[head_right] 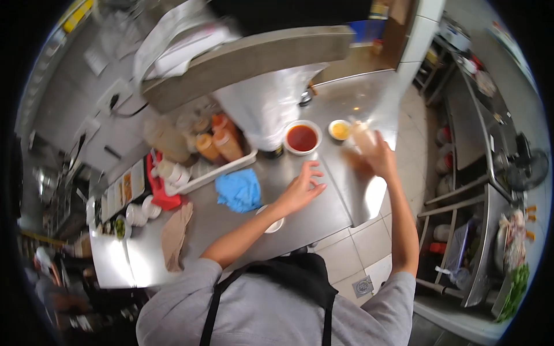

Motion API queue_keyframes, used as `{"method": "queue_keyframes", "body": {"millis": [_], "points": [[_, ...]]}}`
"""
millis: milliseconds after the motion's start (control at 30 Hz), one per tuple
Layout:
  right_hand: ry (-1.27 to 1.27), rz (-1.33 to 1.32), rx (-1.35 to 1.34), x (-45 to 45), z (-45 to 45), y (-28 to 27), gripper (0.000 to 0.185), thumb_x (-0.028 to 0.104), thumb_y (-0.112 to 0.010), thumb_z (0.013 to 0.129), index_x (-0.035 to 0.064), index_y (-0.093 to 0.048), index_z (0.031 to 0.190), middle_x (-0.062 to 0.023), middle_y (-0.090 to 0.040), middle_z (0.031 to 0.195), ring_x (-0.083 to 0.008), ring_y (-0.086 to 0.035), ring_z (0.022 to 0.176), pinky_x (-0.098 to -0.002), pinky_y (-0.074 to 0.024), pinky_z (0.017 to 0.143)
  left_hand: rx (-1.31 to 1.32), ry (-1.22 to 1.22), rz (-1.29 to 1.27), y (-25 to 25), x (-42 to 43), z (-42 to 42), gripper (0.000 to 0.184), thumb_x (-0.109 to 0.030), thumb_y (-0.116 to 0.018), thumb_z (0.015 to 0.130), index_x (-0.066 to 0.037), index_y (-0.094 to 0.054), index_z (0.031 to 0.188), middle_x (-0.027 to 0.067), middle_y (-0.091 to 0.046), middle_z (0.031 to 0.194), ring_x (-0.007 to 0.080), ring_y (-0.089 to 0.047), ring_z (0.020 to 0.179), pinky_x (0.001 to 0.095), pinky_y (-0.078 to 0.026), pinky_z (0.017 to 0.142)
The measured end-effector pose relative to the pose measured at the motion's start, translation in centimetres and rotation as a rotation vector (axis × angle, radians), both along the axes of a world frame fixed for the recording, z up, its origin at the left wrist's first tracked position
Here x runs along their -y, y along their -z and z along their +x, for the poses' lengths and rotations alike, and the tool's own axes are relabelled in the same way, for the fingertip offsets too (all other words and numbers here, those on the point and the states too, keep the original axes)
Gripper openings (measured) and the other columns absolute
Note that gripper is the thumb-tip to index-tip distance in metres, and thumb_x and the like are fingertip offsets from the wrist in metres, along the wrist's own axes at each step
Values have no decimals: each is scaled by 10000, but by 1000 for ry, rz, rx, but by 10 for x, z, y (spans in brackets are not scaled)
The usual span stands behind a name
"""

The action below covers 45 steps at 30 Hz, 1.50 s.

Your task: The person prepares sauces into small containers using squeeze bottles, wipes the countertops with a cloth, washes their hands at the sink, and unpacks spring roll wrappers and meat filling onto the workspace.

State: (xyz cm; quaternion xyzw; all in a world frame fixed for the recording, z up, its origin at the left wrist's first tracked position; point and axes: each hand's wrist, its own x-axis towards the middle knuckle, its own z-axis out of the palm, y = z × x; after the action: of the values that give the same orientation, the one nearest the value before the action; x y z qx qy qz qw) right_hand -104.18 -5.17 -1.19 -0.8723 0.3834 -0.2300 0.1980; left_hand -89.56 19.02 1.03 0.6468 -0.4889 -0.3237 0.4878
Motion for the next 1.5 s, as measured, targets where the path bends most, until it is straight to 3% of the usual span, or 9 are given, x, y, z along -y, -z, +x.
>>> {"method": "queue_keyframes", "body": {"millis": [133,333,433,500,533,667,1167,1300,1500], "points": [[-201,443,583,-64,10,-30,918,-83,-666,653,53,-136,1390,-116,-568,1055,-176,-565,917,-271,-480,781,-2,14,-39,-29,-18,13,577,-200,-619,805,-52,-252,1225,177,-491,1155,211,-565,834,300,-479,674],[-465,657,719,-203,56,-83,983,32,-713,672,50,-50,1397,-143,-480,1197,-211,-532,1025,-305,-457,844,206,-269,-285,-88,-79,29,873,-307,-735,696,-72,-155,1306,182,-461,1221,260,-489,1080,333,-449,780],[-669,769,733,-248,96,-74,1039,63,-768,625,46,-71,1395,-145,-339,1344,-221,-429,1165,-327,-437,896,36,-279,-215,-107,-114,54,904,-201,-762,662,-86,-150,1317,137,-428,1222,219,-477,1101,328,-460,830],[-781,438,596,-265,118,-77,1064,189,-800,599,37,-107,1392,-165,-274,1390,-240,-314,1259,-348,-305,1006,262,-377,-433,-101,-138,78,862,-111,-744,670,-90,-163,1307,144,-405,1224,225,-492,1078,331,-469,838],[-739,357,571,-277,121,-86,999,222,-784,624,36,-162,1384,-167,-288,1386,-272,-338,1244,-354,-254,1027,103,-413,-413,-115,-155,83,841,-46,-725,654,-58,-186,1299,155,-382,1256,245,-487,1096,346,-454,881],[-583,222,464,-288,119,-75,537,242,-679,737,45,-492,1201,-182,-481,1214,-314,-457,1107,-385,-381,916,232,-684,-523,-129,-192,119,809,-1,-708,685,-56,-175,1292,182,-460,1142,234,-510,1037,335,-446,876],[77,-44,242,-220,25,-3,290,119,-609,780,36,-579,1056,-161,-554,1093,-321,-523,976,-372,-424,836,490,-865,-204,-76,-181,184,765,-135,-723,681,-59,-248,1277,214,-412,1235,349,-449,1118,402,-354,931],[-295,104,282,-252,54,-17,187,93,-602,773,36,-618,950,-131,-603,972,-299,-555,912,-348,-444,799,760,-890,6,-55,-180,195,804,-223,-721,677,-77,-238,1302,176,-421,1259,340,-419,1159,454,-254,948],[-584,-38,210,-299,132,-10,222,95,-612,746,68,-617,966,-117,-572,1034,-292,-532,924,-360,-443,786,891,-920,-103,-57,-195,187,702,-238,-659,739,-82,-274,1306,158,-468,1222,328,-428,1134,460,-238,939]]}}
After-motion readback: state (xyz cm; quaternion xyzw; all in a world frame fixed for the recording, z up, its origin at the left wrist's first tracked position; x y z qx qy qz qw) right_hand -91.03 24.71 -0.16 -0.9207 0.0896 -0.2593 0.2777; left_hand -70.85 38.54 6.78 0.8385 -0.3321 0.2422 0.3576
